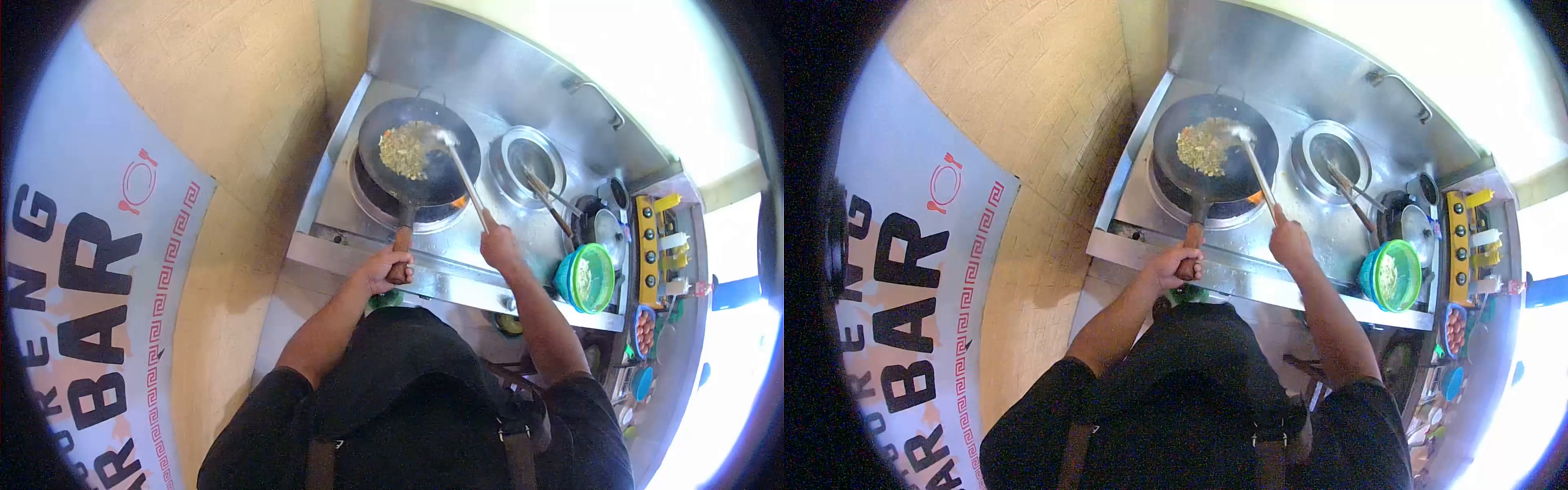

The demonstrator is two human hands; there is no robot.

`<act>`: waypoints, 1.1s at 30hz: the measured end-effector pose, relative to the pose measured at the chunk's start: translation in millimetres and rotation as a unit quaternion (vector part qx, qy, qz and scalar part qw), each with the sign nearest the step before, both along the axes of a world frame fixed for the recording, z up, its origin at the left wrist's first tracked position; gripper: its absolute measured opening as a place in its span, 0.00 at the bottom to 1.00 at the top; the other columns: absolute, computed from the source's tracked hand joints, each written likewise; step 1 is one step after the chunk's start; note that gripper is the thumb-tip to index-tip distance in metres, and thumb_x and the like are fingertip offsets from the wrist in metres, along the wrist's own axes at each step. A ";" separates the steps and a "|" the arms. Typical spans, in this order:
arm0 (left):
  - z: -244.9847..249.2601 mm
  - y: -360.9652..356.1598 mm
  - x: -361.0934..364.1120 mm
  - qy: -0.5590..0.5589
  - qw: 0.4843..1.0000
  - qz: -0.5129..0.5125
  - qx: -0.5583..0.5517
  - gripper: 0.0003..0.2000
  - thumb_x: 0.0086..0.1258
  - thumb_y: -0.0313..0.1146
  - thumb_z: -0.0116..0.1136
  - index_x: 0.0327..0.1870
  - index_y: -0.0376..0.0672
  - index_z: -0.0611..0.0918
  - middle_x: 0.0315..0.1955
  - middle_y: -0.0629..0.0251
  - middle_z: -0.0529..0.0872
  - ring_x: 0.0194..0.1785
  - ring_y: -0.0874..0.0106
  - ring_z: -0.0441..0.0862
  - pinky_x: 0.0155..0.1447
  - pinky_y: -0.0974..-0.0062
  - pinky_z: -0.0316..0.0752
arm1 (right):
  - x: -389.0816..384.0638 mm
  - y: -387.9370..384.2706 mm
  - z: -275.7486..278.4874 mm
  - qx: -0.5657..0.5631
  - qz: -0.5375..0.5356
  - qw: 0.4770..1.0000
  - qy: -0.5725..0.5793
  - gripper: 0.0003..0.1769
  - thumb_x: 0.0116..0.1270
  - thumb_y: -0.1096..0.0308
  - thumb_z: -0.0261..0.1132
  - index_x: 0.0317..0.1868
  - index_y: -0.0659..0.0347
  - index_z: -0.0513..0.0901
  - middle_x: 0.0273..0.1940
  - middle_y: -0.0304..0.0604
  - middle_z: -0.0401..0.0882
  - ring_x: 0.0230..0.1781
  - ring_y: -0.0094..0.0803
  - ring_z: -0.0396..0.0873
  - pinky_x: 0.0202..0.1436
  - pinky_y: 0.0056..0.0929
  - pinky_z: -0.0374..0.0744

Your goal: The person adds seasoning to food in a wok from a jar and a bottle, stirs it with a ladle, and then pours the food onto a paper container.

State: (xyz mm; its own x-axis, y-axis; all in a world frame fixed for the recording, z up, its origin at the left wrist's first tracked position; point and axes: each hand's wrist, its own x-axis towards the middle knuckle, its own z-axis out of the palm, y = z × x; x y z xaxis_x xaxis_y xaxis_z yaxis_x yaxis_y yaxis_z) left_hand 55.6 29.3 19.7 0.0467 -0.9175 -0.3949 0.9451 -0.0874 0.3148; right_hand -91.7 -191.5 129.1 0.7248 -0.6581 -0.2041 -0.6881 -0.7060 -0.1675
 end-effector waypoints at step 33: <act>-185.6 99.3 -48.2 0.182 0.968 -0.069 0.157 0.20 0.73 0.48 0.48 0.51 0.38 0.75 0.44 0.56 0.80 0.48 0.59 0.78 0.51 0.56 0.75 | 66.8 -24.1 16.3 0.057 0.048 0.993 0.090 0.37 0.62 0.73 0.51 0.72 0.54 0.51 0.36 0.64 0.78 0.36 0.58 0.81 0.40 0.50 0.79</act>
